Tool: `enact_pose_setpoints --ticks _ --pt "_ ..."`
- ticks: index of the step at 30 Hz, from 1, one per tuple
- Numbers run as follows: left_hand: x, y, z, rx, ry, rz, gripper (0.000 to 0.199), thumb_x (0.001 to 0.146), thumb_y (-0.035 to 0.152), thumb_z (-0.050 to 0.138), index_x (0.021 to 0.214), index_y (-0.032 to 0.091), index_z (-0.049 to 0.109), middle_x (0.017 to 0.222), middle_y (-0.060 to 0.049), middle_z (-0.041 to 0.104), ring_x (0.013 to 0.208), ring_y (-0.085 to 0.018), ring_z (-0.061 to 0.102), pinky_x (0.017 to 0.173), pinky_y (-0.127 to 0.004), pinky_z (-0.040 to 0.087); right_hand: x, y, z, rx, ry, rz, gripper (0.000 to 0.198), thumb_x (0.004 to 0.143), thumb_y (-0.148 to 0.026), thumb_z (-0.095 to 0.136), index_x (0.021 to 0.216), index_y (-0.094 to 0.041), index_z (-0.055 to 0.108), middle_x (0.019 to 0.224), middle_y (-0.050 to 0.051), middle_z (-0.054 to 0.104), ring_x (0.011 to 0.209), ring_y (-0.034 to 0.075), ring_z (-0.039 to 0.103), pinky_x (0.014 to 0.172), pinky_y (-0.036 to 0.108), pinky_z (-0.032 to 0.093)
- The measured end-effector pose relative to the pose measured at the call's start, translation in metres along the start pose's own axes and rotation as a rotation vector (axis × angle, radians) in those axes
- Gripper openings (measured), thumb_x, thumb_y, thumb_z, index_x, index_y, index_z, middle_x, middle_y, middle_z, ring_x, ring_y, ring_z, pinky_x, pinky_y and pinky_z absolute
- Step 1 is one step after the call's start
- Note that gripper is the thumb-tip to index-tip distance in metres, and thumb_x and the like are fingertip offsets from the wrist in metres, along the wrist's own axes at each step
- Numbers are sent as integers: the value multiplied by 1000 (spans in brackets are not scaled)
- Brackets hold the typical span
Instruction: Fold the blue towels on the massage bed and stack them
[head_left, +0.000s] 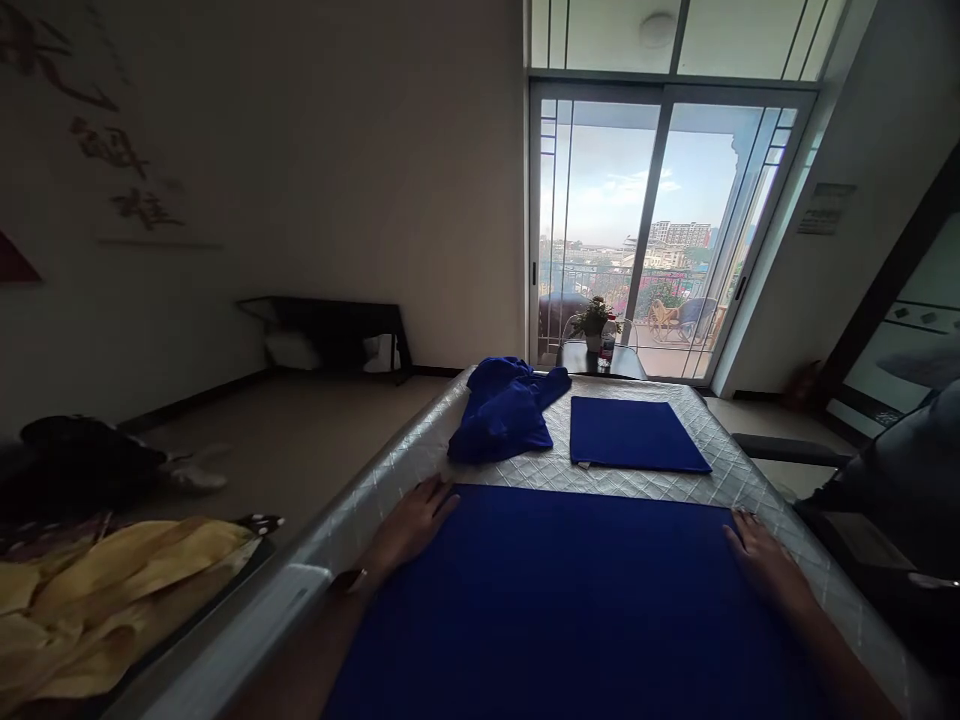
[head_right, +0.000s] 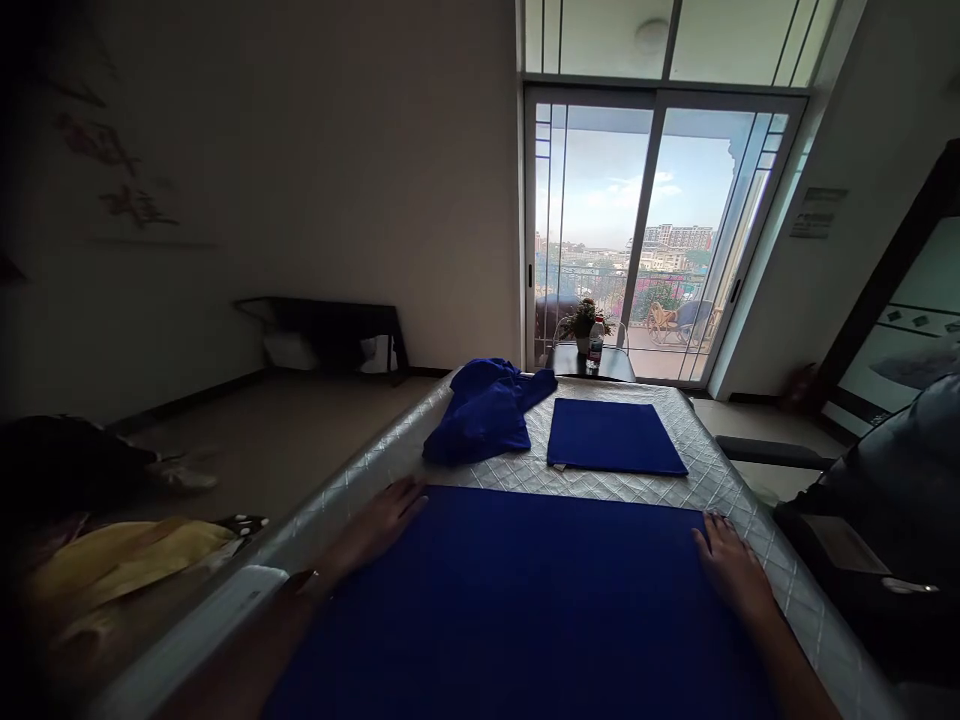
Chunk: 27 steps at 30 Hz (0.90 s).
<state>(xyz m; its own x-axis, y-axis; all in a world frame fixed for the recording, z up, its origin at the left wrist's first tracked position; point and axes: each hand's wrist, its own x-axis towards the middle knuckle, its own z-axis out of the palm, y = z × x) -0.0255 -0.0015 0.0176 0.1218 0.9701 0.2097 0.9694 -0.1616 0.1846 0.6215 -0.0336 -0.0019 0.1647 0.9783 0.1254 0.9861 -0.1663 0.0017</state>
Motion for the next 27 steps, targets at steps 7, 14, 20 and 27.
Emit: enact_pose_setpoints --ticks 7,14,20,27 --pt "0 1 2 -5 -17 -13 60 104 53 29 150 20 46 159 -13 41 150 -32 29 119 -54 28 0 2 4 38 53 -9 71 97 -45 15 153 -8 37 163 11 32 152 26 23 122 46 24" --pt "-3 7 -4 -37 -31 -63 63 103 57 26 152 22 43 161 -12 38 152 -31 26 121 -52 24 0 0 3 67 68 18 73 96 -50 15 155 -10 34 163 11 33 152 26 24 122 49 23" --pt "-3 9 -4 -13 -22 -55 61 103 55 27 152 22 43 161 -13 38 151 -32 28 120 -53 26 3 -1 4 63 45 18 74 96 -50 16 155 -10 33 164 11 31 152 26 24 121 49 26" --pt "-7 24 -18 6 95 -9 57 102 46 33 144 12 52 154 -16 48 148 -35 33 121 -52 26 -12 -21 -28 -80 125 42 62 98 -37 24 151 -11 43 158 14 41 150 27 29 121 49 24"
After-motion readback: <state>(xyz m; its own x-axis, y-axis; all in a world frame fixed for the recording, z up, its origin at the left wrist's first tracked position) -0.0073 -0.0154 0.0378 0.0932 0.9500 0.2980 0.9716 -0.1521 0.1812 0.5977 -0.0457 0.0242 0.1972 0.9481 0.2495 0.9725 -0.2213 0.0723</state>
